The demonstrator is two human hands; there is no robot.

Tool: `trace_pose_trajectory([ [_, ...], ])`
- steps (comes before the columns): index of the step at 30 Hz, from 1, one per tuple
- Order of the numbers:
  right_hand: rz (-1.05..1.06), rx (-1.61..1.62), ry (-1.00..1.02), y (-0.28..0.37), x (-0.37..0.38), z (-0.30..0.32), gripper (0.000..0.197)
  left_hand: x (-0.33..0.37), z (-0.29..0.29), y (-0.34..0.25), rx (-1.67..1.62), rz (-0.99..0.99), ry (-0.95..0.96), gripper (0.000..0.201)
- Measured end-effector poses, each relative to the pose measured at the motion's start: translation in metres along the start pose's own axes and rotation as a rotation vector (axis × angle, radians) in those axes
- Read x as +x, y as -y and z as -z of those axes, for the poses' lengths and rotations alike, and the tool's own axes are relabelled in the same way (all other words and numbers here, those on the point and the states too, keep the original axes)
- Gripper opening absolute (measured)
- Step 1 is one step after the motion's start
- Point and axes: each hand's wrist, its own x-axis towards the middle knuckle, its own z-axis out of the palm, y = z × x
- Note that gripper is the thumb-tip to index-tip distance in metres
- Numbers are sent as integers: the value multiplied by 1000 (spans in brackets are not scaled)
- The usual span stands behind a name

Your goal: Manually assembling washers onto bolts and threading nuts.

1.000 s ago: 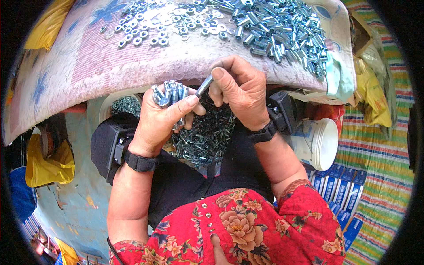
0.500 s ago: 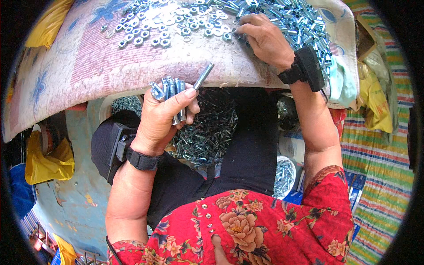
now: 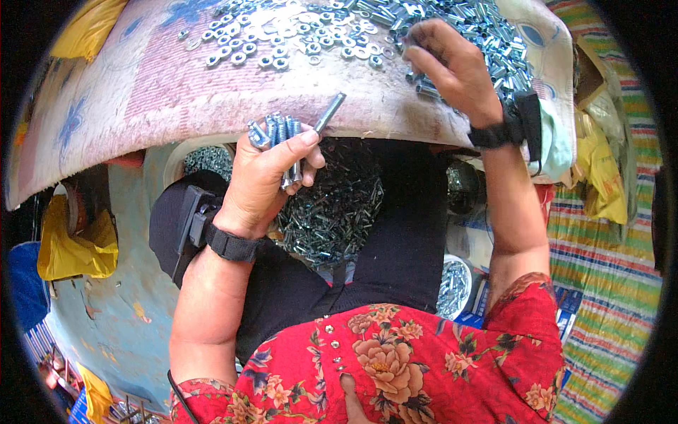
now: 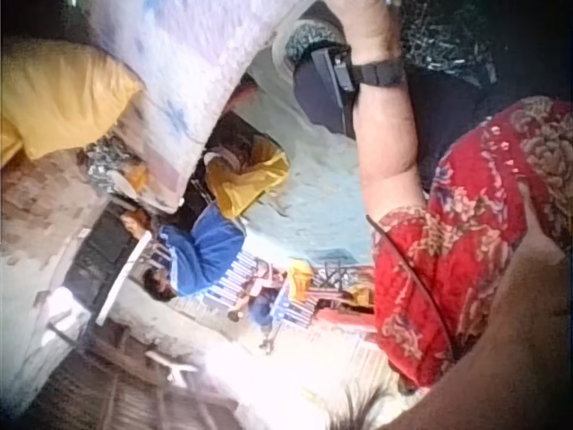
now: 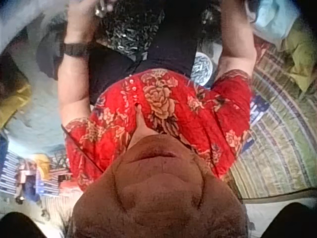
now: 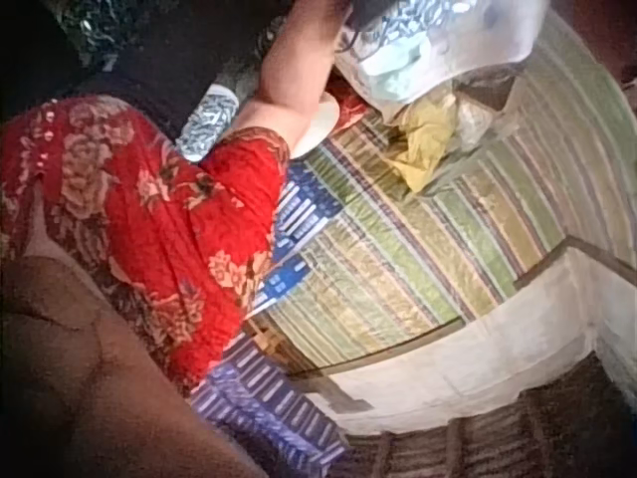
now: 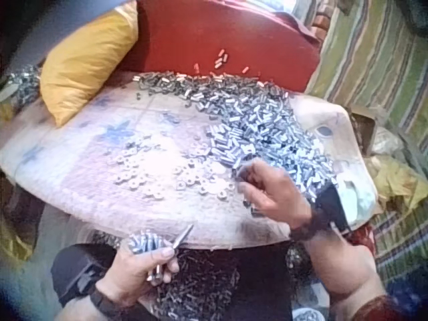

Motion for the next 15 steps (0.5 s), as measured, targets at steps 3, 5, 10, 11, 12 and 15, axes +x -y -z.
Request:
trace_pose_trajectory([
  [3,59,444,-82,22,-16,-22,17,-1,2,0,22,13,3,13],
  [5,32,587,-29,30,-21,-30,20,0,5,4,20,-21,21,13],
  [10,71,609,-11,34,-24,-38,22,1,5,3,75,-33,30,13],
  [11,70,613,-7,36,-24,-40,22,0,5,2,74,-31,25,13],
  [12,22,697,-33,39,-24,-43,24,0,4,1,112,-41,39,14],
  [15,-12,794,-45,39,-23,-47,31,1,4,1,151,-62,54,14],
])
